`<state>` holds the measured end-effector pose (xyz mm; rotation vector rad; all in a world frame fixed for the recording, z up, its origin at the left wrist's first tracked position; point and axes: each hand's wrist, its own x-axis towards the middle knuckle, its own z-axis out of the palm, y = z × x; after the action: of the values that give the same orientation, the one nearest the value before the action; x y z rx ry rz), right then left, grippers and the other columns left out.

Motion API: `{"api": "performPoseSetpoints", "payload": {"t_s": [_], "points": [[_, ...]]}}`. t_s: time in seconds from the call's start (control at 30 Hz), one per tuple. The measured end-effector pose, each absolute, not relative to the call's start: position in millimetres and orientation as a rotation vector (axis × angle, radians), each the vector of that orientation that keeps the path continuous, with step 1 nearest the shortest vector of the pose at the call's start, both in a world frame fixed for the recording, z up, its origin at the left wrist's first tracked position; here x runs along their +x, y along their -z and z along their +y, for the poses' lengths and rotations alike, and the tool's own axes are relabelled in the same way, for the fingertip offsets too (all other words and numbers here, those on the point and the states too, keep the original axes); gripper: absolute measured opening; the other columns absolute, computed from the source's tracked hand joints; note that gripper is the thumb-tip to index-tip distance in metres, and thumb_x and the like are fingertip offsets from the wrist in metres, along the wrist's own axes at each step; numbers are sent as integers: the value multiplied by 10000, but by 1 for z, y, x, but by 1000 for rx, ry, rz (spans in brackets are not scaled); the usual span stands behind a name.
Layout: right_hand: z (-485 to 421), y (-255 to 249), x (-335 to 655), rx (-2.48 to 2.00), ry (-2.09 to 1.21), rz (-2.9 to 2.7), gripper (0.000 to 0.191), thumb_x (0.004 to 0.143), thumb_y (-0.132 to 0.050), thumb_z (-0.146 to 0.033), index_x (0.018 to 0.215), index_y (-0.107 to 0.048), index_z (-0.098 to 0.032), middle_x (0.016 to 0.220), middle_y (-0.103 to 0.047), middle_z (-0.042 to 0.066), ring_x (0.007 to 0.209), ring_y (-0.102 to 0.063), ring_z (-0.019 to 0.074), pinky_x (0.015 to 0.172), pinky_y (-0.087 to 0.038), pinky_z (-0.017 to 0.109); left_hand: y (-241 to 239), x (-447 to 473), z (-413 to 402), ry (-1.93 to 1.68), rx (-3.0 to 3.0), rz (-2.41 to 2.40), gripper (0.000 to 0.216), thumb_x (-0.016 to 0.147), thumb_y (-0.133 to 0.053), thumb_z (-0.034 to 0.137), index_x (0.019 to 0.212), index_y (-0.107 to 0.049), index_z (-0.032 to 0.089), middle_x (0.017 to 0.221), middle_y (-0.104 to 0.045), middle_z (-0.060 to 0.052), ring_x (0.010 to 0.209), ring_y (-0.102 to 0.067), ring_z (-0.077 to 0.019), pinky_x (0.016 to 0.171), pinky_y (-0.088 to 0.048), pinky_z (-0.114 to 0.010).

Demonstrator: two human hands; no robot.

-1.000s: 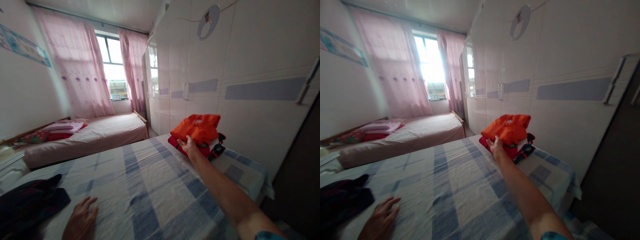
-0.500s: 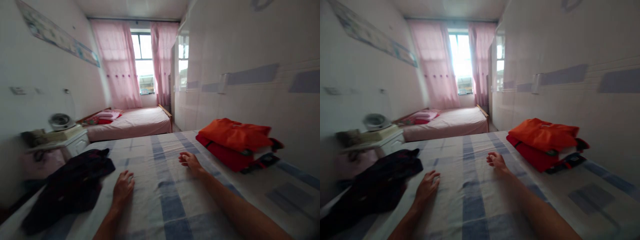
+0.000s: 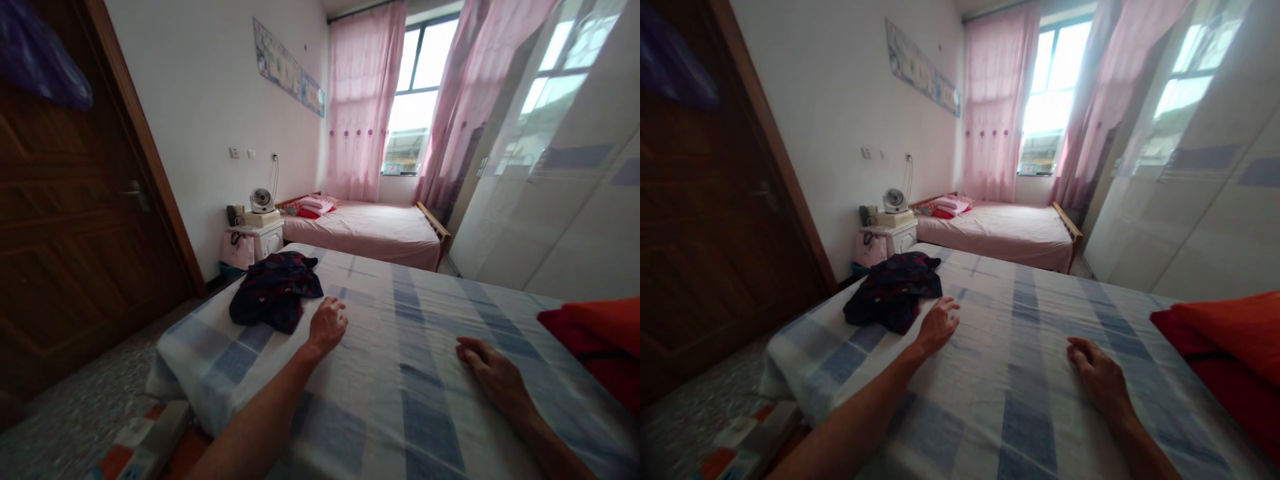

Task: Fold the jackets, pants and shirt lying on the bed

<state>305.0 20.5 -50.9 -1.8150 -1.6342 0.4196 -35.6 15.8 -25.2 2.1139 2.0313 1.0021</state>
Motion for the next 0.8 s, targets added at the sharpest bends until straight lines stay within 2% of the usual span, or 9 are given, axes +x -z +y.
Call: {"api": "performPoseSetpoints", "payload": {"t_s": [0.1, 0.2, 0.27, 0.33, 0.47, 0.57, 0.67, 0.73, 0.8], "points": [[21, 50, 305, -1833, -413, -1649, 529, 668, -408, -546, 1008, -641, -215, 981, -703, 60, 922, -633, 277, 805, -451, 378, 5, -73, 24, -1061, 2055, 2193, 279, 807, -491, 193, 1041, -643, 190, 1241, -564, -65, 1177, -492, -177, 1027, -348, -270], [21, 50, 305, -1821, -417, -1654, 521, 672, -407, -548, 1002, -639, -218, 976, -706, 60, 921, -635, 281, 805, -455, 383, -8, -121, 29, -1115, 1897, 2414, 330, 802, -489, 206, 1109, -600, 161, 1282, -512, -128, 1237, -425, -269, 1037, -321, -401], [21, 51, 305, -1817, -424, -1658, 520, 683, -406, -550, 1013, -635, -220, 984, -705, 59, 926, -635, 278, 809, -455, 381, -9, -148, 28, -1129, 1755, 2540, 345, 786, -499, 206, 1108, -589, 120, 1239, -521, -187, 1227, -420, -335, 1010, -315, -496], [21, 51, 304, -1820, -428, -1657, 523, 690, -405, -550, 1024, -634, -219, 999, -703, 60, 933, -634, 277, 815, -455, 381, -7, -169, 25, -1124, 1638, 2606, 300, 762, -506, 186, 1032, -615, 115, 1149, -567, -196, 1171, -468, -358, 966, -338, -528], [21, 53, 304, -1808, -419, -1651, 515, 702, -405, -542, 1030, -636, -219, 1001, -703, 59, 924, -637, 275, 810, -461, 385, -10, -184, 25, -1171, 1537, 2560, 208, 716, -497, 127, 858, -647, 158, 976, -640, -136, 1035, -571, -313, 903, -397, -458], [21, 54, 305, -1802, -413, -1656, 497, 712, -413, -529, 1029, -639, -219, 987, -706, 53, 908, -643, 267, 795, -470, 377, -28, -167, 31, -1286, 1540, 2387, 200, 710, -490, 130, 836, -641, 160, 848, -667, -94, 872, -627, -258, 797, -453, -373], [22, 55, 305, -1790, -399, -1661, 457, 731, -430, -501, 1019, -644, -217, 966, -710, 48, 895, -648, 257, 784, -480, 362, -55, -119, 28, -1398, 1663, 2071, 213, 748, -484, 179, 896, -635, 157, 778, -671, -39, 717, -625, -181, 683, -477, -284], [21, 53, 302, -1773, -388, -1665, 402, 752, -448, -459, 1005, -650, -219, 947, -713, 42, 880, -652, 248, 771, -489, 353, -67, -71, 14, -1402, 1781, 1836, 202, 774, -507, 216, 921, -636, 165, 772, -670, -16, 697, -616, -151, 669, -482, -254], [16, 47, 298, -1763, -344, -1677, 326, 787, -475, -416, 975, -658, -222, 917, -710, 38, 851, -655, 234, 747, -501, 340, -70, -19, -9, -1321, 1937, 1562, 134, 750, -583, 228, 851, -656, 180, 764, -666, 1, 709, -617, -131, 677, -486, -220]]}}
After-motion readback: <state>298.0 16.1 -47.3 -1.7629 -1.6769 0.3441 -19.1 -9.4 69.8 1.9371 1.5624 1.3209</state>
